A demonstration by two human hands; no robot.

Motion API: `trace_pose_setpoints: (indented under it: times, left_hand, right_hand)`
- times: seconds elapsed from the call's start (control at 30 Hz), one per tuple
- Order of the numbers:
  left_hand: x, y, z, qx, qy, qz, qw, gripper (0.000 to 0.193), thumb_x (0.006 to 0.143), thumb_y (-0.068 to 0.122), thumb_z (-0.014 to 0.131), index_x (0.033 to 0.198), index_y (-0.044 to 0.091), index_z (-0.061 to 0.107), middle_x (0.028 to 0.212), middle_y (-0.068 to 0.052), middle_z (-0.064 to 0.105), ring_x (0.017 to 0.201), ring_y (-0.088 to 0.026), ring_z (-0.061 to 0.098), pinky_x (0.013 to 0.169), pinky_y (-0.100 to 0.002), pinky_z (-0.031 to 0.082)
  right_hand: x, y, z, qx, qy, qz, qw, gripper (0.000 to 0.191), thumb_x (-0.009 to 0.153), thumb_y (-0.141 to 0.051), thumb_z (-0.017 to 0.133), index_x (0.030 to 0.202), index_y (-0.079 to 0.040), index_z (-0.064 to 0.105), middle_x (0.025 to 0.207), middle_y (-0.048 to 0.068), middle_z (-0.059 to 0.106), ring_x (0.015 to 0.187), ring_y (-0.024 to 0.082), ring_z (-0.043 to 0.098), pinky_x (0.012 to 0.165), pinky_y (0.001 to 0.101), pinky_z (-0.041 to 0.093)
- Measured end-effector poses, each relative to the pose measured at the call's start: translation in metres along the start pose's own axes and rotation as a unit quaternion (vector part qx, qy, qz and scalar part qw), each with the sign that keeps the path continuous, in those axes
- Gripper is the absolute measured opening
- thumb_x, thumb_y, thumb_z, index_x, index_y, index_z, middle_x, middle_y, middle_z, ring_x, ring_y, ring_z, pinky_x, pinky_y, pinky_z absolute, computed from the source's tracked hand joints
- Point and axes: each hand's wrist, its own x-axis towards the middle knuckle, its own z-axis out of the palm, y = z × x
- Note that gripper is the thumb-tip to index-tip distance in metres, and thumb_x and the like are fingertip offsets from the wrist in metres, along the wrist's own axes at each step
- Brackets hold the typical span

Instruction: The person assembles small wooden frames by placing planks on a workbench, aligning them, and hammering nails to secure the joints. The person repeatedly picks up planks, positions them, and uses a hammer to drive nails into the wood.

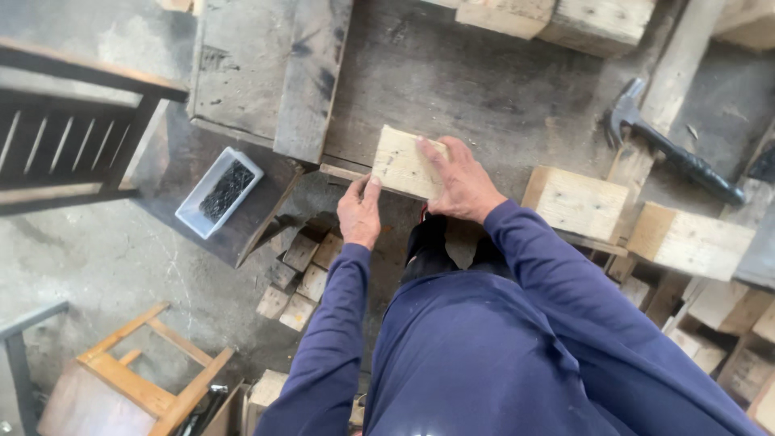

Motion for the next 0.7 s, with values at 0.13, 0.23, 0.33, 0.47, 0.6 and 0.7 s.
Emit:
trace_pose_setpoints:
  times: [0.13,0.23,0.33,0.47,0.6,0.7]
  left_hand:
    - [-0.001,-0.010,-0.002,0.024,0.001,0.034,0.999,0.043,0.099,0.033,0.064,0.122,-0.002,0.070,0.114,-0.021,0.076,0.107,-0.029,0.073,0.095,-0.036,0.053]
    - [-0.013,-0.004,-0.005,0.168,0.007,0.026,0.985,0.043,0.097,0.032,0.066,0.124,-0.001,0.069,0.120,-0.023,0.072,0.110,-0.036,0.069,0.096,-0.041,0.052]
    - [-0.050,0.018,0.007,0.190,0.120,0.109,0.968,0.032,0.094,0.012,0.068,0.123,-0.001,0.072,0.117,-0.021,0.073,0.104,-0.033,0.070,0.091,-0.041,0.054]
    - [-0.105,0.060,0.068,-0.116,-0.034,0.060,0.991,0.018,0.106,0.014,0.060,0.116,0.002,0.069,0.102,-0.009,0.071,0.083,-0.016,0.066,0.071,-0.028,0.053]
    - [-0.143,0.096,0.169,-0.264,-0.287,-0.117,0.913,0.012,0.108,0.020,0.059,0.110,0.010,0.064,0.073,0.005,0.056,0.055,-0.001,0.047,0.044,-0.018,0.035]
    - [-0.185,0.118,0.248,-0.174,-0.349,-0.166,0.906,0.010,0.103,0.020,0.059,0.103,0.009,0.060,0.061,0.006,0.046,0.045,-0.003,0.038,0.037,-0.020,0.026]
  right_hand:
    - [-0.005,0.007,0.002,-0.037,0.008,-0.005,0.999,0.120,0.055,-0.035,0.090,0.157,-0.019,0.030,0.146,0.029,0.038,0.138,0.049,0.038,0.114,0.0512,0.037]
    - [-0.016,0.011,0.003,-0.048,0.039,-0.020,0.998,0.123,0.058,-0.044,0.091,0.160,-0.020,0.027,0.148,0.033,0.034,0.138,0.050,0.035,0.115,0.0558,0.031]
    - [-0.044,0.010,-0.001,-0.110,0.006,0.003,0.994,0.115,0.067,-0.059,0.086,0.158,-0.022,0.027,0.156,0.025,0.031,0.141,0.055,0.027,0.113,0.0678,0.025]
    - [-0.117,0.013,-0.020,0.130,0.145,-0.023,0.981,0.068,0.094,-0.041,0.072,0.152,-0.018,0.045,0.152,0.021,0.048,0.130,0.039,0.055,0.110,0.0508,0.046]
    - [-0.208,0.042,-0.058,0.245,0.222,0.056,0.942,0.051,0.102,-0.019,0.061,0.151,-0.013,0.050,0.125,0.014,0.064,0.113,0.031,0.066,0.099,0.0377,0.056]
    - [-0.282,0.086,-0.093,0.252,0.315,0.109,0.908,0.041,0.102,-0.015,0.060,0.142,-0.012,0.060,0.112,0.012,0.069,0.104,0.027,0.069,0.093,0.0345,0.058]
